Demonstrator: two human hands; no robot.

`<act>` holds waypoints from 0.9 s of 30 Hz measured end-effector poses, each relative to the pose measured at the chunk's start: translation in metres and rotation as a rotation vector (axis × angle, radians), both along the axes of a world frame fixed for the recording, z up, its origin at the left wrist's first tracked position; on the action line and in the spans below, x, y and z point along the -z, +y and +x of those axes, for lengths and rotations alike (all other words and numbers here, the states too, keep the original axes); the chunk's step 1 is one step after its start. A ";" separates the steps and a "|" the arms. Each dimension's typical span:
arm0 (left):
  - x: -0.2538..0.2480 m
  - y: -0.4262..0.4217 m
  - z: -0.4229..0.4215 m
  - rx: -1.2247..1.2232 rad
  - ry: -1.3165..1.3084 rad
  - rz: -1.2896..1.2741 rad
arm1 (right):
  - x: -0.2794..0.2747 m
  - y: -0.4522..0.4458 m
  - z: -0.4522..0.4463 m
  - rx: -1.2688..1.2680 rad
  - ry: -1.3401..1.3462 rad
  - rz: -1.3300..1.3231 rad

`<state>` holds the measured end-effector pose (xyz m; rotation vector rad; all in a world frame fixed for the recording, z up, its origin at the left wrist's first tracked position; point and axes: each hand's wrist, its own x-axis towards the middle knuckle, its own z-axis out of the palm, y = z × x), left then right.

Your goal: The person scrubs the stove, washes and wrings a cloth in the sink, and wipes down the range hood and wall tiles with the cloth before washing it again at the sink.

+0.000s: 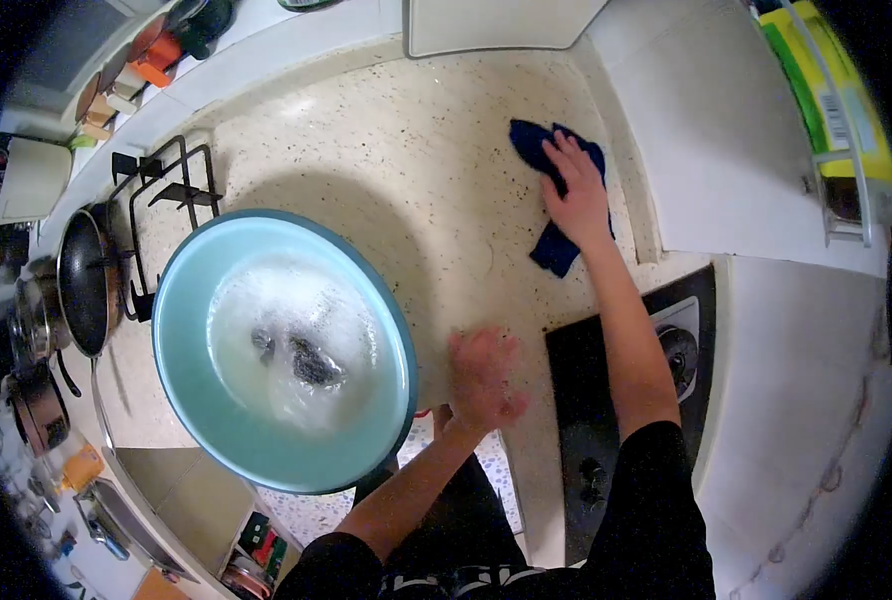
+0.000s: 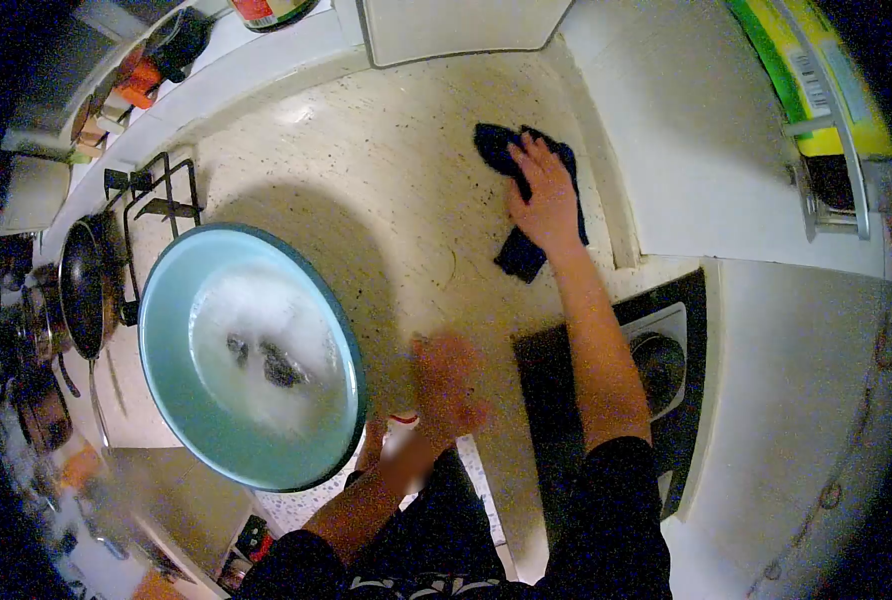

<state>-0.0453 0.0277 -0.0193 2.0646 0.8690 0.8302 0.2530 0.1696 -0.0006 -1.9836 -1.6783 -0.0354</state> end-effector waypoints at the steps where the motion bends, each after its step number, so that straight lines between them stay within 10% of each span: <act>1: 0.000 0.002 -0.002 -0.010 -0.016 0.002 | 0.002 -0.006 -0.006 -0.055 0.013 -0.030; 21: -0.053 -0.066 -0.164 0.122 -0.043 -0.171 | -0.020 -0.182 -0.269 -0.368 0.472 -0.136; 27: -0.062 -0.060 -0.166 0.137 -0.112 -0.139 | -0.077 -0.199 -0.220 0.179 0.722 -0.043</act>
